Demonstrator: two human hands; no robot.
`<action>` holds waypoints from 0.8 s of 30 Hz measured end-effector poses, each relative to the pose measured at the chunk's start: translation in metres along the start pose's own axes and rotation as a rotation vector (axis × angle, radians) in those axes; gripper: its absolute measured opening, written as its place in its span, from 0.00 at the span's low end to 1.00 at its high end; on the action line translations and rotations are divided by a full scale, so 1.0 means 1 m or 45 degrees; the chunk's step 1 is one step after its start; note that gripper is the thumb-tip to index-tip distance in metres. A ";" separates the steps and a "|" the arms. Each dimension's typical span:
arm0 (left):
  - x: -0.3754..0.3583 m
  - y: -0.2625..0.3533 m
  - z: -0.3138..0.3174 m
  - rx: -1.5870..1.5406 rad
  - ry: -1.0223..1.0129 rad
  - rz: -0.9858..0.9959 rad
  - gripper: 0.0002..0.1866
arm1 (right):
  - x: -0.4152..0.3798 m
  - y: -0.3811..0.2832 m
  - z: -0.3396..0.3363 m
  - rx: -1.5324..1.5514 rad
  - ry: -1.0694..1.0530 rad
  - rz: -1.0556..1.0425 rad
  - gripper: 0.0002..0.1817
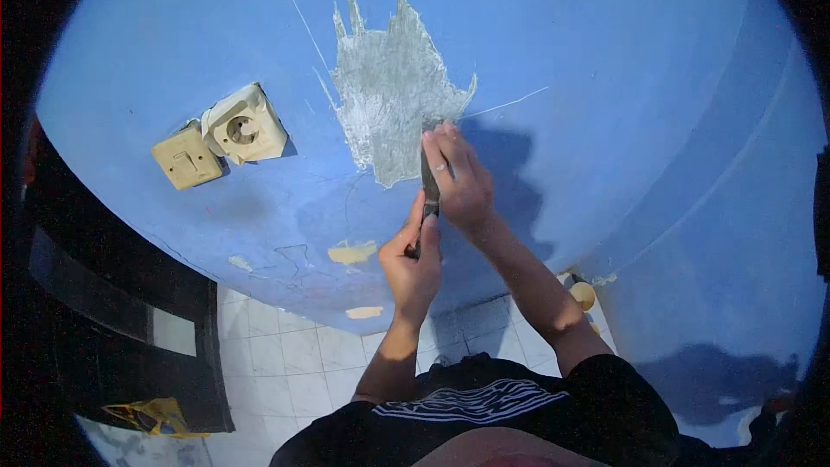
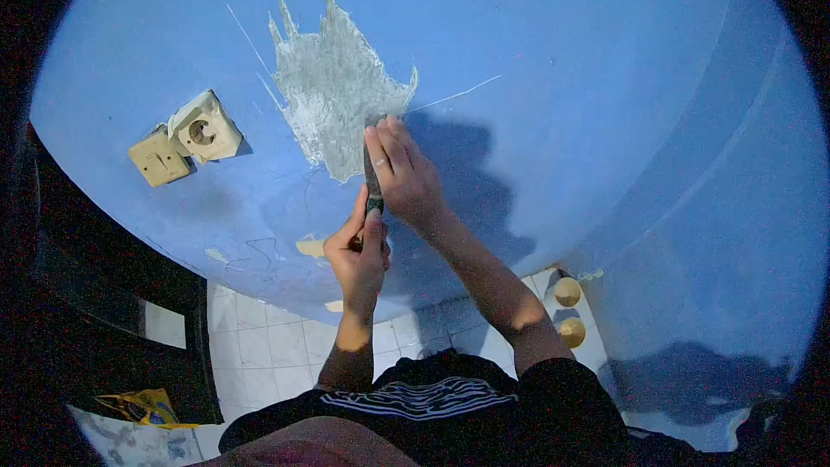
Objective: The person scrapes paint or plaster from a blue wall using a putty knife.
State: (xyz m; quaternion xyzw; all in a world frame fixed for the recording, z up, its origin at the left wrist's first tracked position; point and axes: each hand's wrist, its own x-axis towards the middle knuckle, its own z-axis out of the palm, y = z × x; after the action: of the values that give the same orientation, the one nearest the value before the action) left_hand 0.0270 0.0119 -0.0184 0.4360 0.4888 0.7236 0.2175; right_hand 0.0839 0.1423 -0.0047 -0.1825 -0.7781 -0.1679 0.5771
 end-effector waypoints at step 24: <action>-0.003 0.005 0.034 -0.032 0.092 0.117 0.19 | 0.020 0.025 -0.020 -0.015 0.195 0.040 0.24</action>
State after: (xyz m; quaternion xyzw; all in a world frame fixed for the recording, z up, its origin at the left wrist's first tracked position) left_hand 0.0578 0.0253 -0.0103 0.4286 0.4667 0.7543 0.1717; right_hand 0.1071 0.1566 0.0216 -0.1846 -0.7276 -0.1770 0.6365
